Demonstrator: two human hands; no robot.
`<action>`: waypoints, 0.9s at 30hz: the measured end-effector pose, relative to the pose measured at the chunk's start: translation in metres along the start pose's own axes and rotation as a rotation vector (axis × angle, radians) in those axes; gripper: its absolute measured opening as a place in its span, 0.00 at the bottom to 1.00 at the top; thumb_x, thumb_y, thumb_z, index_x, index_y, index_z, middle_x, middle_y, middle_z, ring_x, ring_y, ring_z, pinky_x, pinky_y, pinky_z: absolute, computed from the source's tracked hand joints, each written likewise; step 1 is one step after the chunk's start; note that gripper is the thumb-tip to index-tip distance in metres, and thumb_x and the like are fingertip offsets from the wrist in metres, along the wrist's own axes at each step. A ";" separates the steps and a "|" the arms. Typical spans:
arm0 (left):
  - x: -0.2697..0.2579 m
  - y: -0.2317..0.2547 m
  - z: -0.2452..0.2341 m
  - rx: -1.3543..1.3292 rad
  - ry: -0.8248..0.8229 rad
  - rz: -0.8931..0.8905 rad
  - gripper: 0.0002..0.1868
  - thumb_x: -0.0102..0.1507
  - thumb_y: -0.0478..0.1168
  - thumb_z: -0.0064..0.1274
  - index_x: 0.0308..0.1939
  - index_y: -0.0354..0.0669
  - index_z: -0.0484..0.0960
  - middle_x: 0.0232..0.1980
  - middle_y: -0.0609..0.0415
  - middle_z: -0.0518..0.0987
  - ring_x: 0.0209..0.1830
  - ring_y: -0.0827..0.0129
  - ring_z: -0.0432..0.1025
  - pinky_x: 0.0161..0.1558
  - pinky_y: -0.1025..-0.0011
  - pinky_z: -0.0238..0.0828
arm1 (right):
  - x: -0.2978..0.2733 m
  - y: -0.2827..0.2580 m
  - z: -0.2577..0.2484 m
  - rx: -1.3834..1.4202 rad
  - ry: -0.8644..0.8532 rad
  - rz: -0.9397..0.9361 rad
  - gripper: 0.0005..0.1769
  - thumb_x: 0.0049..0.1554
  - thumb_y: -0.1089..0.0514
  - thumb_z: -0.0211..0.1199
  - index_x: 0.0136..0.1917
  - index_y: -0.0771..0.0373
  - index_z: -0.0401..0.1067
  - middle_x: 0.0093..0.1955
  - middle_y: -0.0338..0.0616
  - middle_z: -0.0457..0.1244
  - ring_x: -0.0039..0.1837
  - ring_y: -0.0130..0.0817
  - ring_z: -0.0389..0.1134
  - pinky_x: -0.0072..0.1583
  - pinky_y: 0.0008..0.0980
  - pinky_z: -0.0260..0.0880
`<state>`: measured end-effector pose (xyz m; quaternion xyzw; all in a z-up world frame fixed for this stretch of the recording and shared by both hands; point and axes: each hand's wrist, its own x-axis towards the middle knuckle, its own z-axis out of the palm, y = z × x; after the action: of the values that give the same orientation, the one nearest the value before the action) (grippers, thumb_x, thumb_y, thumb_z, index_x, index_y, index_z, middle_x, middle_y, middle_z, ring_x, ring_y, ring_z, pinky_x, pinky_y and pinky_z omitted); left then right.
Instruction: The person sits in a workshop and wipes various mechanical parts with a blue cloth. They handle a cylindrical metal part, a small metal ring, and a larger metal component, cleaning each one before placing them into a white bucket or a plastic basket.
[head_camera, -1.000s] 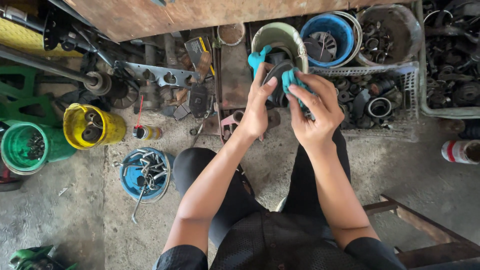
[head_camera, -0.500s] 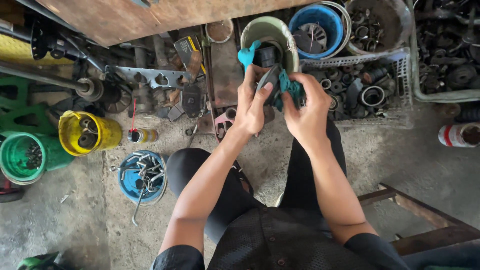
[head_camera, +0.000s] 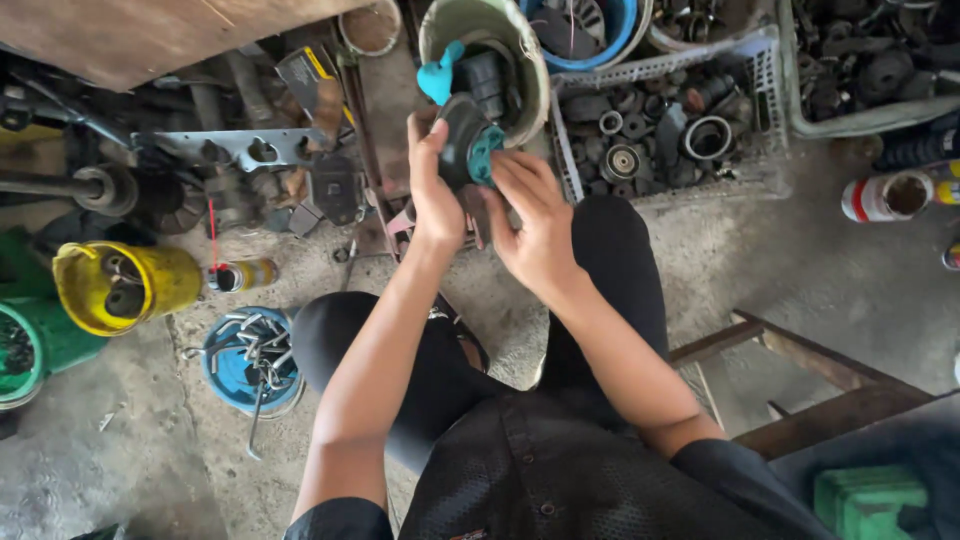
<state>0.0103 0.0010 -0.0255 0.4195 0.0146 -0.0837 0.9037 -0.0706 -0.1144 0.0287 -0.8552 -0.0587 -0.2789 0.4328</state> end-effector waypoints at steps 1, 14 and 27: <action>0.001 -0.003 -0.002 -0.001 -0.001 -0.009 0.15 0.71 0.46 0.44 0.57 0.41 0.69 0.51 0.51 0.75 0.51 0.66 0.71 0.56 0.65 0.69 | 0.000 0.007 -0.001 -0.005 0.000 0.008 0.19 0.57 0.74 0.67 0.62 0.68 0.74 0.62 0.52 0.69 0.67 0.52 0.70 0.67 0.42 0.72; -0.002 -0.034 0.020 0.298 -0.076 -0.483 0.28 0.67 0.54 0.48 0.67 0.46 0.66 0.59 0.52 0.74 0.55 0.66 0.70 0.55 0.62 0.70 | -0.032 0.141 -0.026 0.133 0.023 0.409 0.18 0.51 0.65 0.74 0.54 0.70 0.74 0.47 0.46 0.70 0.48 0.32 0.71 0.53 0.31 0.73; -0.001 -0.031 0.025 0.396 -0.320 -0.631 0.31 0.69 0.56 0.46 0.67 0.36 0.68 0.61 0.46 0.80 0.54 0.64 0.75 0.56 0.64 0.72 | -0.082 0.337 -0.085 -0.443 -0.161 0.791 0.24 0.50 0.54 0.77 0.54 0.70 0.73 0.41 0.60 0.68 0.44 0.53 0.73 0.49 0.44 0.73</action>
<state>0.0029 -0.0378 -0.0326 0.5419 -0.0147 -0.4226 0.7263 -0.0601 -0.3773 -0.2127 -0.9028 0.2999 -0.0306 0.3067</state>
